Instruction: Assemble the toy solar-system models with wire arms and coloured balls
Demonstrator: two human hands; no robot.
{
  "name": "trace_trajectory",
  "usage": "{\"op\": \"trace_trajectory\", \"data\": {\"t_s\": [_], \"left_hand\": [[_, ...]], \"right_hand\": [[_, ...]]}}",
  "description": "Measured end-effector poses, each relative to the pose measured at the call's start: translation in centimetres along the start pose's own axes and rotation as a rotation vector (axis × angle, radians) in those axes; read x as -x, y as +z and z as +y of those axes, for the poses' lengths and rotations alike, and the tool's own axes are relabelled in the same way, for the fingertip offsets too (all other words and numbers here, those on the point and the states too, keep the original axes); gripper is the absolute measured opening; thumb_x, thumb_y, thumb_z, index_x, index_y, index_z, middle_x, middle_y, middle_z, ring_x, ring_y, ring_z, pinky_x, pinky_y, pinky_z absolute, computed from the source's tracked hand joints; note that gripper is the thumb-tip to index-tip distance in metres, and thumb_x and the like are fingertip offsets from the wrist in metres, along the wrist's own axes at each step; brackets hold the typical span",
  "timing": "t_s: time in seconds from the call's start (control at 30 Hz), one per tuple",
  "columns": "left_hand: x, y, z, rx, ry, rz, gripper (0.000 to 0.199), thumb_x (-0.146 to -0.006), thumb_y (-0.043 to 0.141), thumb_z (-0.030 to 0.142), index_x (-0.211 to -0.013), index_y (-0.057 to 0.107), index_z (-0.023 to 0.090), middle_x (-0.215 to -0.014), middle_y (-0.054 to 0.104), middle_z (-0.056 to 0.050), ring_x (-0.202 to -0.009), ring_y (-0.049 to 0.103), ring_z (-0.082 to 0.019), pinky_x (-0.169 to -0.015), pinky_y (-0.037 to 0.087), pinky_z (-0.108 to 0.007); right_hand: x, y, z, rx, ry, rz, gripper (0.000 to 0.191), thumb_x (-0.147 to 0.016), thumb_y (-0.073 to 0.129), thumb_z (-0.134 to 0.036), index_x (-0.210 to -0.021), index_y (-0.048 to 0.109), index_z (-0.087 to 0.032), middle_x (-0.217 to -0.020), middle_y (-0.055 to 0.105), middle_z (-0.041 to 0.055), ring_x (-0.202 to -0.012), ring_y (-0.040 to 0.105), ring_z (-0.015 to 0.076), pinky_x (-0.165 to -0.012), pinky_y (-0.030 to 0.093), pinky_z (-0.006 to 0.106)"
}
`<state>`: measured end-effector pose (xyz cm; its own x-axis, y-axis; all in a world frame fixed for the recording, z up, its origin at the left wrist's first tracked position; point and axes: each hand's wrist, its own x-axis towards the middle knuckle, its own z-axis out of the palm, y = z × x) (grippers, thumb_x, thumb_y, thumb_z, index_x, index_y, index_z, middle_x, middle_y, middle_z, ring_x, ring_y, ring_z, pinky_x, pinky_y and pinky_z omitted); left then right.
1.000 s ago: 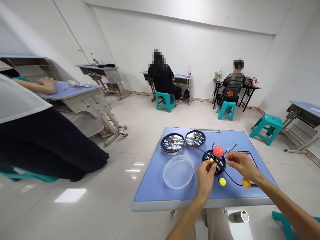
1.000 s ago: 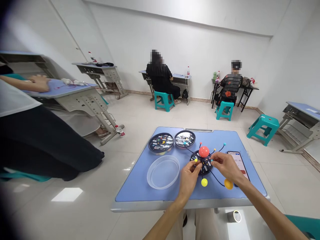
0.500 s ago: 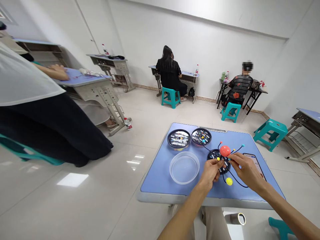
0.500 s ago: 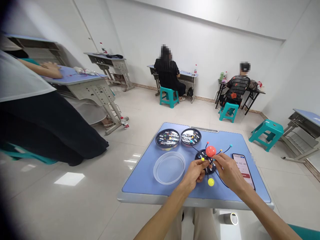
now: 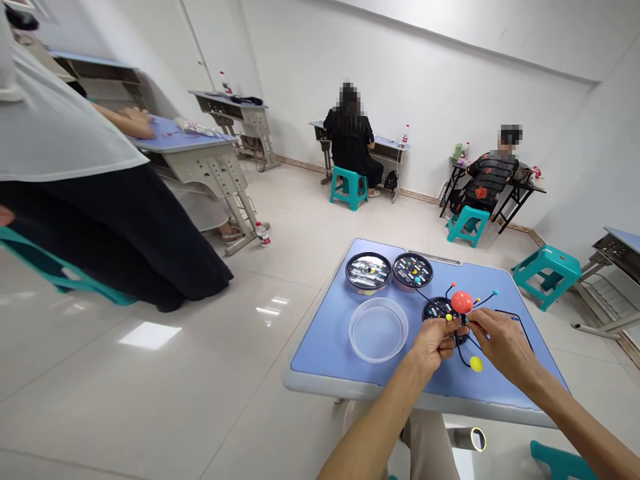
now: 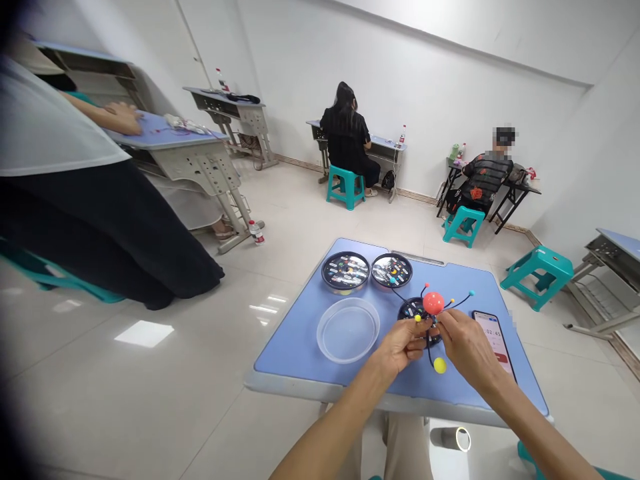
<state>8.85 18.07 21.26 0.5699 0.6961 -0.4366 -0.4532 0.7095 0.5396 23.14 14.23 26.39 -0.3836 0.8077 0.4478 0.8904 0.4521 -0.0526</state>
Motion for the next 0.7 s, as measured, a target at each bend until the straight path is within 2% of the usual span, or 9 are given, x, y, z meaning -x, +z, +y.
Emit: {"op": "trace_trajectory", "data": {"t_s": [0.13,0.27,0.37,0.5,0.6,0.7], "left_hand": [[-0.2,0.2,-0.3,0.021,0.02,0.025,0.029,-0.063,0.081,0.025,-0.069,0.054,0.014,-0.062,0.061,0.001,-0.036,0.021,0.001,-0.038,0.009,-0.018],[0.0,0.1,-0.9,0.007,0.087,0.087,0.027,-0.064,0.079,0.026,-0.073,0.057,0.013,-0.065,0.061,0.0,-0.036,0.028,0.0,-0.036,0.018,-0.018],[0.2,0.1,-1.7,-0.002,0.165,0.161,0.028,-0.064,0.077,0.026,-0.076,0.053,0.017,-0.061,0.056,0.005,-0.035,0.034,-0.003,-0.034,0.024,-0.02],[0.5,0.3,-2.6,0.001,0.261,0.236,0.033,-0.063,0.077,0.027,-0.078,0.048,0.021,-0.055,0.047,0.01,-0.034,0.037,-0.005,-0.031,0.027,-0.02],[0.6,0.5,-2.9,0.008,0.316,0.24,0.034,-0.061,0.078,0.028,-0.08,0.052,0.02,-0.059,0.049,0.009,-0.034,0.038,-0.004,-0.03,0.027,-0.019],[0.7,0.6,-3.1,0.036,0.357,0.234,0.035,-0.056,0.08,0.025,-0.084,0.06,0.017,-0.07,0.057,0.005,-0.034,0.039,-0.003,-0.029,0.029,-0.02]], "right_hand": [[0.1,0.1,0.1,0.035,-0.002,-0.006,0.028,-0.094,0.039,-0.018,-0.077,0.061,-0.02,-0.065,0.06,0.0028,-0.054,0.053,0.0152,-0.05,0.032,0.025],[0.2,0.3,0.4,0.033,0.023,-0.022,0.026,-0.094,0.039,-0.019,-0.083,0.063,-0.02,-0.069,0.064,0.0041,-0.054,0.056,0.0161,-0.053,0.037,0.026],[0.3,0.3,0.4,0.021,0.028,-0.032,0.026,-0.095,0.039,-0.02,-0.085,0.063,-0.02,-0.074,0.068,0.0059,-0.059,0.061,0.0176,-0.056,0.041,0.027],[0.2,0.2,0.2,0.014,0.044,0.002,0.025,-0.095,0.04,-0.022,-0.088,0.064,-0.021,-0.076,0.07,0.0062,-0.059,0.062,0.0179,-0.056,0.043,0.028],[0.1,0.1,0.0,0.005,0.044,0.006,0.024,-0.095,0.042,-0.023,-0.089,0.064,-0.02,-0.074,0.069,0.0054,-0.056,0.061,0.0172,-0.054,0.042,0.028],[0.1,0.2,-0.1,-0.008,0.037,0.02,0.023,-0.095,0.042,-0.022,-0.091,0.064,-0.02,-0.077,0.07,0.0061,-0.061,0.064,0.0186,-0.056,0.044,0.028]]}}
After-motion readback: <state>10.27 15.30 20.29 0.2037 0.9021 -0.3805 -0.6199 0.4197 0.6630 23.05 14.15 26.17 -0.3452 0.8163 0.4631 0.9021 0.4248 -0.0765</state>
